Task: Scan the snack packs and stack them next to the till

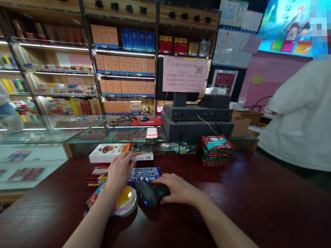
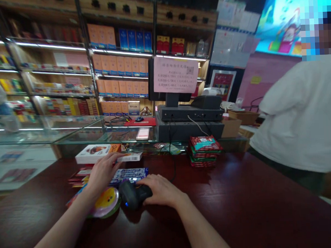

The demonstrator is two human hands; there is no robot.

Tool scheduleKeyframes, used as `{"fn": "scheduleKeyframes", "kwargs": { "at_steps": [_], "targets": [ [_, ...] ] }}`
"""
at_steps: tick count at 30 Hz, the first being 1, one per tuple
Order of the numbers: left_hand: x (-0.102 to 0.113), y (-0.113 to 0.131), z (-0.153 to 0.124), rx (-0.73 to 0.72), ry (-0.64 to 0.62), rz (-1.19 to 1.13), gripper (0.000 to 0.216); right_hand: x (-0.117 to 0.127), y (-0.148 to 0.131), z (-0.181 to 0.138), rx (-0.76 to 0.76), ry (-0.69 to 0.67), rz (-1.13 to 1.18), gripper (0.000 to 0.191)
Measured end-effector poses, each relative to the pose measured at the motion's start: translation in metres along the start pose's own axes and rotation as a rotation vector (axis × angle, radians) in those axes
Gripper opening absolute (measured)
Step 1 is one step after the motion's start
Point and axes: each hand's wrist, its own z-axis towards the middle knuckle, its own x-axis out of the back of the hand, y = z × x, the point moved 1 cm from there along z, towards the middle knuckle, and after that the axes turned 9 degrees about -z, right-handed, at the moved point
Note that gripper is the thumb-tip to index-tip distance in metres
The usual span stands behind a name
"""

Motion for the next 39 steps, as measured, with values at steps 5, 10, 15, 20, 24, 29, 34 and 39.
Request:
{"fn": "scheduleKeyframes", "kwargs": {
  "at_steps": [5, 10, 15, 20, 24, 29, 34, 39],
  "targets": [
    [0.001, 0.001, 0.001, 0.032, -0.037, -0.005, 0.024, 0.003, -0.007, 0.0, 0.02, -0.002, 0.016, 0.066],
    [0.0, 0.001, 0.001, 0.042, -0.042, -0.043, 0.024, 0.015, -0.009, -0.005, 0.014, 0.059, 0.105, 0.056],
    [-0.004, -0.003, 0.0, 0.024, -0.022, -0.126, 0.025, 0.015, -0.002, -0.003, -0.082, 0.215, 0.163, 0.037],
    [-0.004, -0.004, 0.0, 0.01, 0.041, -0.16, 0.027, 0.008, 0.011, 0.002, -0.157, 0.387, 0.252, 0.034],
    [-0.004, -0.004, 0.002, -0.036, 0.079, -0.226, 0.027, 0.001, 0.024, 0.005, -0.235, 0.497, 0.345, 0.037],
    [-0.003, -0.005, 0.004, -0.037, 0.134, -0.304, 0.027, -0.01, 0.045, 0.01, -0.354, 0.584, 0.466, 0.042],
    [-0.001, 0.001, 0.005, -0.045, 0.118, -0.395, 0.029, -0.013, 0.06, 0.015, -0.452, 0.65, 0.678, 0.054],
    [-0.001, 0.008, 0.006, -0.02, 0.074, -0.459, 0.027, -0.009, 0.065, 0.011, -0.541, 0.712, 0.849, 0.062]
  ]
}}
